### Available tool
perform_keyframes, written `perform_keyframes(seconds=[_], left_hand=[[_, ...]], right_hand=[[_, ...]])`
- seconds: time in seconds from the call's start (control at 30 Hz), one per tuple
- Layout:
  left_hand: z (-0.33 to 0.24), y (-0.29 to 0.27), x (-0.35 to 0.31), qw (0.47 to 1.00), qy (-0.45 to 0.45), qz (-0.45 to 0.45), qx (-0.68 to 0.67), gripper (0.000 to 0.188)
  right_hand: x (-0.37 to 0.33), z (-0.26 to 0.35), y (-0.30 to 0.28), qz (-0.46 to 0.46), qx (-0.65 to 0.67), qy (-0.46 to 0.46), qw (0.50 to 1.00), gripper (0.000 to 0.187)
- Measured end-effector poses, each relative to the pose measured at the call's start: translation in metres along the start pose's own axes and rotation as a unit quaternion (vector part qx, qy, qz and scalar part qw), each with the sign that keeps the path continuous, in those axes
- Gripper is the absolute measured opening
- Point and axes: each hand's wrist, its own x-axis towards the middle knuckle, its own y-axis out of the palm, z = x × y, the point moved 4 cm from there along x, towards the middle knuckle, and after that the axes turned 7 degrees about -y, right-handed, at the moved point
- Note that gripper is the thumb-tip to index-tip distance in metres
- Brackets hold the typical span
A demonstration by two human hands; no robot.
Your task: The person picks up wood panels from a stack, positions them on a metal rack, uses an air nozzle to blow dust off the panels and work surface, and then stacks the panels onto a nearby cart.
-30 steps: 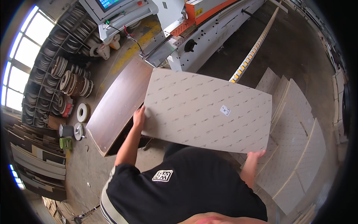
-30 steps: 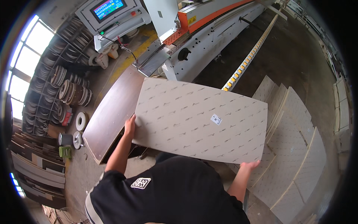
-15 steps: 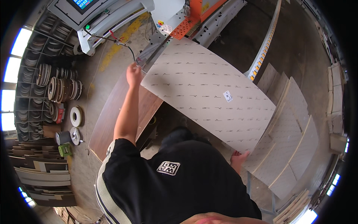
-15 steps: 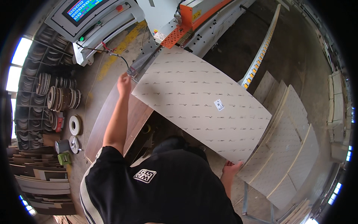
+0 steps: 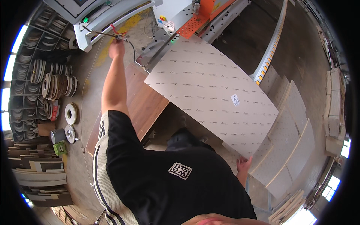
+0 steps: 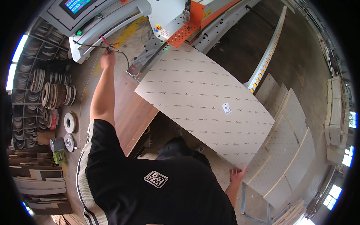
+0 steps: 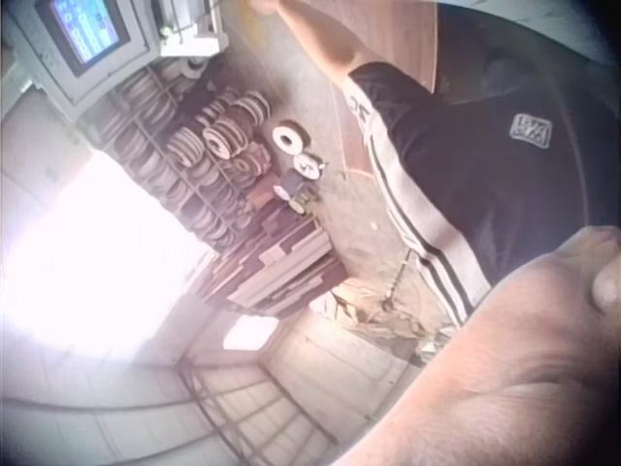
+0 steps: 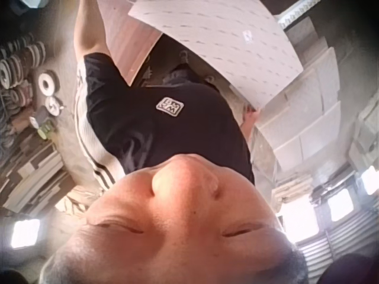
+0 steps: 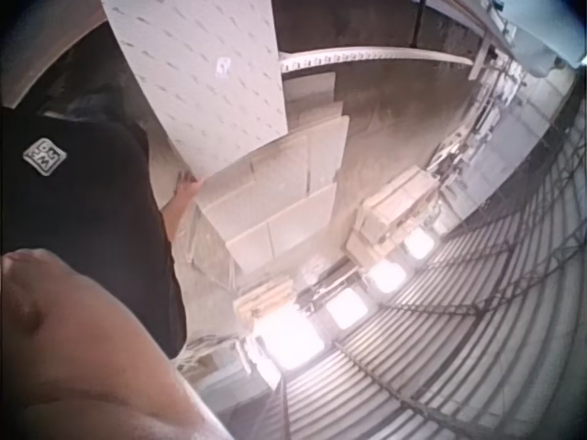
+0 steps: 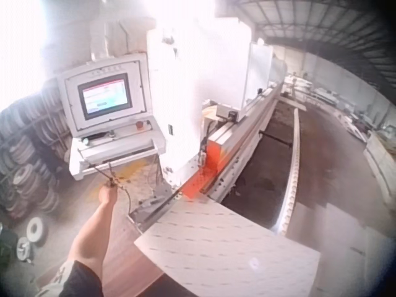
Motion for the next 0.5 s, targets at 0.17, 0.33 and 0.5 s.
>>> perform_keyframes(seconds=[0.17, 0.33, 0.5], left_hand=[[0.001, -0.069, -0.031, 0.942, 0.209, -0.181, -0.189, 0.027], [-0.031, -0.142, -0.117, 0.894, 0.216, 0.064, -0.388, 0.021], [0.000, -0.114, -0.205, 0.893, 0.232, 0.264, 0.281, 0.040]], right_hand=[[0.015, 0.037, -0.031, -0.059, -0.266, -0.138, 0.952, 0.074], [-0.014, 0.063, 0.023, 0.098, -0.355, -0.152, 0.917, 0.068], [-0.007, 0.069, 0.031, 0.162, -0.359, -0.194, 0.899, 0.049]])
